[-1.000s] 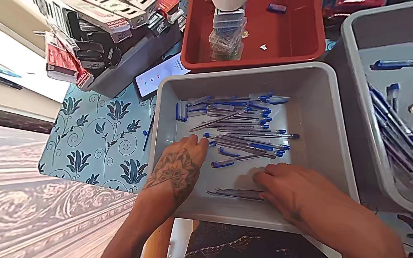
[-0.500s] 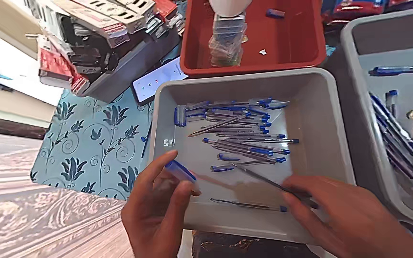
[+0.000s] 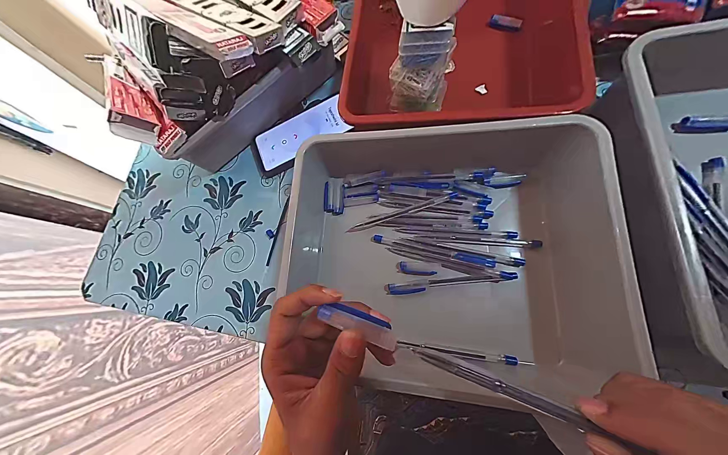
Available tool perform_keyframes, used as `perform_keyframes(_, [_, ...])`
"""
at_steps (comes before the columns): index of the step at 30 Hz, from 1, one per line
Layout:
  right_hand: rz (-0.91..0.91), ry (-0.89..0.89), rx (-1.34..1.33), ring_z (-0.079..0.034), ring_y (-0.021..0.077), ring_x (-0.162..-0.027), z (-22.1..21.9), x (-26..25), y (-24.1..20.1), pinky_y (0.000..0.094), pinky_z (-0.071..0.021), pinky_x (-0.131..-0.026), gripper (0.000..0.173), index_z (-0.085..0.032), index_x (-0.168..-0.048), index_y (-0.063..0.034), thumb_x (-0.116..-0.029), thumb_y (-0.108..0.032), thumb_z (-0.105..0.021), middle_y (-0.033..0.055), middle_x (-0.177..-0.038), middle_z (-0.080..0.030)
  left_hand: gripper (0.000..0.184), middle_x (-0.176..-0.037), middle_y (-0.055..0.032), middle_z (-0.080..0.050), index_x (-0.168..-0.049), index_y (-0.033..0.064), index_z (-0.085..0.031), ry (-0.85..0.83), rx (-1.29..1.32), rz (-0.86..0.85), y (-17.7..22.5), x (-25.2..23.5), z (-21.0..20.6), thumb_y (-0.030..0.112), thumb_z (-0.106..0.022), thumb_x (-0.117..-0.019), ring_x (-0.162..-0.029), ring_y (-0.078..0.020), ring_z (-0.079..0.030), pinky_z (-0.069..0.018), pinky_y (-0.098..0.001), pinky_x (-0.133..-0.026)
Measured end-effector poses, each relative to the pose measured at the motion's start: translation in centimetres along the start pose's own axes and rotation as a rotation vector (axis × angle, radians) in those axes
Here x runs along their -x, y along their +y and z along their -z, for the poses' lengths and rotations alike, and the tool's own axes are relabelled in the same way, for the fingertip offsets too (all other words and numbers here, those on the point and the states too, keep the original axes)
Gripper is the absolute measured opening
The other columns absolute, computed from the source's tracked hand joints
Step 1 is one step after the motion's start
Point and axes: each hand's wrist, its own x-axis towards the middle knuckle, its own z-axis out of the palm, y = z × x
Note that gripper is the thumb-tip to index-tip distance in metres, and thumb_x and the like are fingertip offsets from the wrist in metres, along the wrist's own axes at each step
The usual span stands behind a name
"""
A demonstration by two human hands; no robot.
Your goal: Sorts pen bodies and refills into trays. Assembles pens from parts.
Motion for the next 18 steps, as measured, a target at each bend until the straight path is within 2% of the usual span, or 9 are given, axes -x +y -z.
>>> perform_keyframes(4, [0.013,-0.008,-0.009,-0.053,0.0144,-0.070,0.2,-0.2,-0.1,0.0186,-0.0435,-0.067,0.020,-0.059,-0.101,-0.0046,-0.1069,-0.022,-0.052,0.0087,-0.080,-0.054,0.023,-0.103,-0.0004,-0.078,-0.123,0.0187,-0.060,-0.048,-0.055,-0.010,0.8,0.1,0.6,0.021,-0.064,-0.1002,-0.083,-0.0083,-0.076,-0.0618,-0.0186,-0.069])
perform_keyframes(6, [0.008,-0.010,-0.024,-0.053,0.0144,-0.070,-0.2,-0.2,-0.3,0.0187,-0.0433,-0.066,0.019,-0.059,-0.100,-0.0049,-0.1071,-0.022,-0.052,0.0083,-0.079,-0.054,0.022,-0.108,0.0021,-0.076,-0.122,0.0191,-0.062,-0.124,-0.072,0.016,1.0,0.6,-0.1,0.022,-0.065,-0.1005,-0.089,-0.0066,-0.075,-0.0616,-0.0182,-0.073])
perform_keyframes(8, [0.007,-0.024,-0.036,-0.052,0.0150,-0.069,-0.5,-0.3,-0.6,0.0191,-0.0429,-0.065,0.019,-0.058,-0.100,-0.0050,-0.1076,-0.022,-0.051,0.0084,-0.078,-0.054,0.019,-0.113,0.0044,-0.075,-0.122,0.0182,-0.064,-0.213,-0.085,0.058,1.2,1.5,-1.1,0.023,-0.059,-0.1040,-0.097,-0.0043,-0.073,-0.0602,-0.0177,-0.080])
perform_keyframes(10, [0.005,-0.039,-0.056,-0.051,0.0146,-0.068,-0.5,-0.3,-0.8,0.0184,-0.0426,-0.065,0.020,-0.057,-0.099,-0.0050,-0.1081,-0.021,-0.049,0.0082,-0.077,-0.052,0.019,-0.110,0.0053,-0.074,-0.119,0.0159,-0.065,-0.246,-0.105,0.070,1.3,2.1,-1.7,0.025,-0.053,-0.1073,-0.094,-0.0020,-0.072,-0.0602,-0.0168,-0.077])
perform_keyframes(14, [-0.033,-0.073,-0.158,-0.052,0.0155,-0.068,-0.5,0.3,-1.5,0.0189,-0.0433,-0.065,0.020,-0.058,-0.100,-0.0043,-0.1089,-0.020,-0.048,0.0091,-0.076,-0.051,0.020,-0.103,0.0030,-0.075,-0.114,0.0133,-0.067,-0.261,-0.092,0.070,1.9,2.5,-1.4,0.027,-0.055,-0.1068,-0.091,-0.0040,-0.073,-0.0603,-0.0198,-0.079])
perform_keyframes(18, [-0.031,-0.086,-0.208,-0.051,0.0163,-0.068,-1.1,0.8,-2.0,0.0184,-0.0449,-0.067,0.019,-0.056,-0.103,-0.0040,-0.1092,-0.018,-0.046,0.0094,-0.078,-0.050,0.027,-0.096,0.0058,-0.074,-0.108,0.0141,-0.065,-0.146,-0.198,-0.065,1.5,3.1,-2.4,0.034,-0.047,-0.1089,-0.084,-0.0005,-0.072,-0.0593,-0.0156,-0.072])
